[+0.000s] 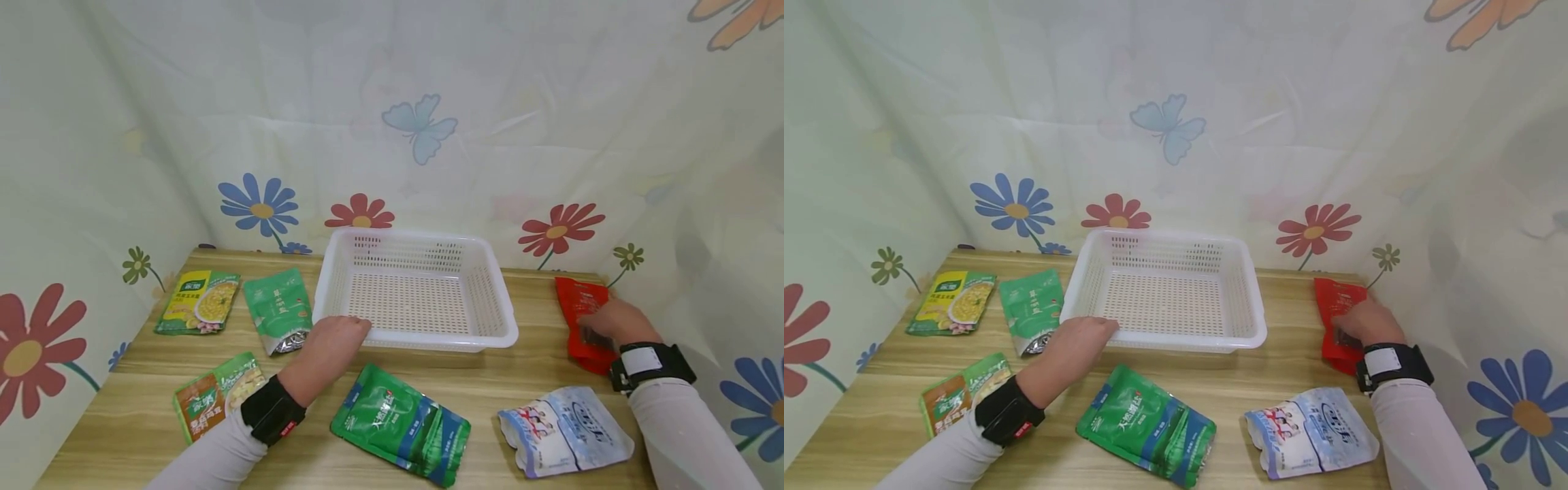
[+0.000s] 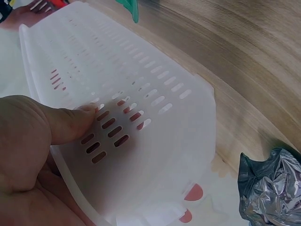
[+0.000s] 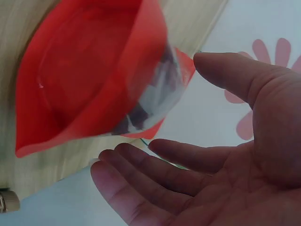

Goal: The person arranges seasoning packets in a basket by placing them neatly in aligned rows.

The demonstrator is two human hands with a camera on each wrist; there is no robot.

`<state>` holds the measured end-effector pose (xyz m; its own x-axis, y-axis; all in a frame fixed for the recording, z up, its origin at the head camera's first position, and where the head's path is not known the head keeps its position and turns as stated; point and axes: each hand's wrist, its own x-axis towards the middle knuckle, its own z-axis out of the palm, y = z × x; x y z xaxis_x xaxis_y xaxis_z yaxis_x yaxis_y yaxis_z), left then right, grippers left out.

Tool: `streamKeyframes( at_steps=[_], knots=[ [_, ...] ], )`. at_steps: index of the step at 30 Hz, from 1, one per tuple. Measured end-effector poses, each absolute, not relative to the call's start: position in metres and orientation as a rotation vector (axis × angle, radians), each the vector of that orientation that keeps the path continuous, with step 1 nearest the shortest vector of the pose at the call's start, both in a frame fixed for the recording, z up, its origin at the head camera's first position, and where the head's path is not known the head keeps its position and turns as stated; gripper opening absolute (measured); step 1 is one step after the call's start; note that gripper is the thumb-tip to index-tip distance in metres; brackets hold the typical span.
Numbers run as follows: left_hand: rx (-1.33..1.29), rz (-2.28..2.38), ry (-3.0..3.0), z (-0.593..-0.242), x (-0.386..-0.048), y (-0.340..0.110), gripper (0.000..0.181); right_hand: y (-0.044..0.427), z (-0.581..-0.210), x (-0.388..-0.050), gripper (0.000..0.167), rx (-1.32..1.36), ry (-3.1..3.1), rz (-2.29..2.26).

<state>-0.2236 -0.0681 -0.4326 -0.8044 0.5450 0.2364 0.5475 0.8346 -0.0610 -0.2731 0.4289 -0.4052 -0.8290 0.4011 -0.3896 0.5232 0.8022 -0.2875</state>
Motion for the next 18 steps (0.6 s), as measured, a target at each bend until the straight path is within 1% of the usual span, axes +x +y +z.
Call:
streamKeyframes(
  at_steps=[6, 14, 18],
  knots=[
    [-0.848, -0.033, -2.768, -0.435, -0.225, -0.068, 0.012, 0.430, -0.416, -0.276, 0.088, 0.702, 2.684, -0.424],
    [-0.847, -0.034, -2.735, -0.436, -0.225, -0.069, 0.009, 0.430, -0.424, -0.280, 0.082, 0.709, 2.695, -0.356],
    [-0.840, -0.027, -2.717, -0.438, -0.226, -0.070, 0.009, 0.429, -0.426, -0.280, 0.083, 0.714, 2.683, -0.368]
  ],
)
